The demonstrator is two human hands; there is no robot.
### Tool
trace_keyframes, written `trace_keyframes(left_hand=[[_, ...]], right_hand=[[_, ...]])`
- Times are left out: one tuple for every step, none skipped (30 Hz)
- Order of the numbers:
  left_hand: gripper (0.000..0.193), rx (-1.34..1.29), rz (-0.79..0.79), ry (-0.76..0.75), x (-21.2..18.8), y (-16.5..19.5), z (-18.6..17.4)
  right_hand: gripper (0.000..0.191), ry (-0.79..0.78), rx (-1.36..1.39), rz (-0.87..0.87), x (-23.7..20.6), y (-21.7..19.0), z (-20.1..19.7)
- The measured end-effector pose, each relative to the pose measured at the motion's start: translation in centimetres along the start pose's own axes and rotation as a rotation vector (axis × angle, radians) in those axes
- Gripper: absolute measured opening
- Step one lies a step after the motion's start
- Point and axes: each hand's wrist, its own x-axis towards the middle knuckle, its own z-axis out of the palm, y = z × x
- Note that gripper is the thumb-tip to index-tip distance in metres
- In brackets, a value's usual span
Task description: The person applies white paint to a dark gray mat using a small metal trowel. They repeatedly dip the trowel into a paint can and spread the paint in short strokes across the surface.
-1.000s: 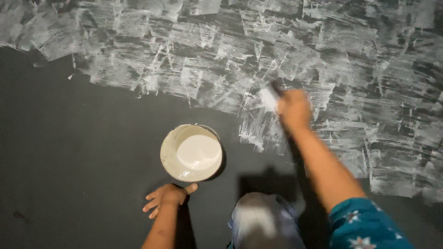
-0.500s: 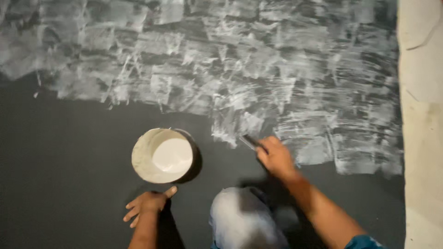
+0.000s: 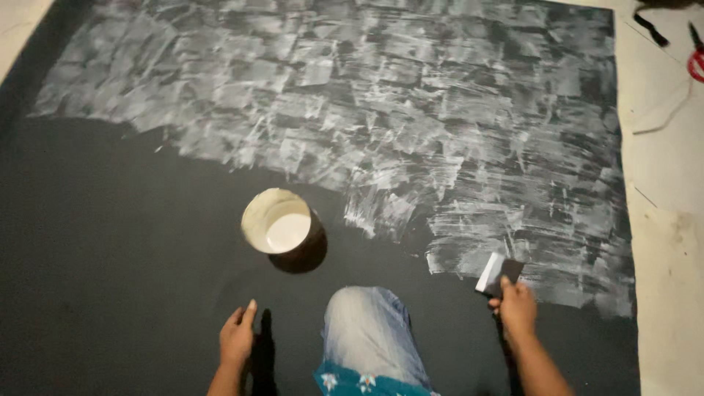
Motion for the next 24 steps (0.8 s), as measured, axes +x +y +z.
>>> trace_keyframes(left_hand=[[0.086, -0.069, -0.021, 0.005, -1.3, 0.7, 0.1], [0.085, -0.306, 0.024, -0.064, -2.5, 1.7, 0.5], [0.085, -0.538, 0.075, -0.132, -3.8, 2.8, 0.7], [0.086, -0.589, 0.063, -0.141, -4.9, 4.0, 0.9], [0.088, -0.633, 0.051, -0.157, -5.6, 5.5, 1.1], [0.091, -0.674, 0.083, -0.163, -6.2, 6.7, 1.4], [0.094, -0.709, 0.112, -0.178, -6.7, 7.8, 2.0], [0.09, -0.736, 0.107, -0.188, -6.7, 9.3, 2.5], [0.087, -0.761, 0.102, -0.198, -6.8, 10.2, 3.0], [0.084, -0.771, 0.082, -0.23, -6.9, 10.6, 3.5], [0.081, -0.785, 0.071, -0.265, -6.5, 11.6, 4.0], [0.079, -0.796, 0.057, -0.302, -6.3, 12.3, 4.6], [0.074, -0.808, 0.037, -0.32, -6.3, 12.5, 5.0], [0.07, -0.819, 0.023, -0.339, -6.4, 12.8, 5.4], [0.065, -0.849, 0.012, -0.358, -6.6, 13.2, 5.4], [0.06, -0.88, -0.002, -0.374, -7.0, 13.6, 5.7], [0.057, -0.9, 0.007, -0.346, -7.2, 13.7, 5.8], [0.057, -0.924, 0.019, -0.315, -7.4, 13.9, 5.6], [0.056, -0.891, 0.031, -0.286, -7.8, 14.3, 5.7], [0.054, -0.855, 0.039, -0.253, -8.3, 14.5, 5.6], [0.052, -0.818, 0.045, -0.214, -8.9, 14.6, 5.7], [0.05, -0.737, 0.085, -0.234, -9.6, 14.6, 5.7], [0.049, -0.657, 0.127, -0.25, -10.3, 14.6, 5.9], [0.047, -0.576, 0.163, -0.262, -11.1, 14.3, 6.1]], right_hand=[[0.03, -0.003, 0.031, 0.011, -1.2, 0.6, -0.1], [0.03, -0.004, 0.063, 0.023, -2.2, 1.2, -0.2], [0.032, -0.003, 0.095, 0.038, -3.1, 1.6, -0.5], [0.032, -0.049, 0.085, 0.008, -3.9, 2.0, -0.9], [0.032, -0.085, 0.077, -0.017, -4.5, 2.3, -1.4], [0.032, -0.112, 0.063, -0.028, -5.0, 2.6, -2.1], [0.028, -0.13, 0.013, -0.006, -5.7, 2.6, -3.0], [0.024, -0.146, -0.025, 0.009, -5.9, 3.0, -4.0], [0.024, -0.161, -0.026, -0.036, -6.2, 3.4, -5.2], [0.025, -0.17, -0.026, -0.08, -6.5, 3.6, -6.6], [0.026, -0.174, -0.02, -0.131, -6.8, 3.9, -8.0], [0.028, -0.155, -0.052, -0.121, -7.2, 4.2, -9.6], [0.03, -0.135, -0.083, -0.109, -7.7, 4.6, -11.3], [0.032, -0.114, -0.109, -0.1, -8.1, 5.1, -12.9], [0.033, -0.1, -0.11, -0.084, -8.7, 5.6, -14.5], [0.034, -0.088, -0.111, -0.068, -9.2, 6.3, -16.0], [0.035, -0.08, -0.111, -0.057, -9.8, 6.9, -17.3], [0.035, -0.041, -0.083, -0.038, -10.3, 7.6, -18.4], [0.035, -0.006, -0.056, -0.019, -10.7, 8.2, -19.3], [0.036, 0.024, -0.032, 0.006, -11.1, 8.7, -19.9], [0.036, 0.035, -0.013, 0.021, -11.4, 9.1, -20.3], [0.036, 0.043, 0.007, 0.033, -11.5, 9.1, -20.5], [0.036, 0.048, 0.027, 0.044, -11.6, 9.0, -20.5], [0.034, 0.046, 0.059, 0.012, -11.6, 8.4, -20.4]])
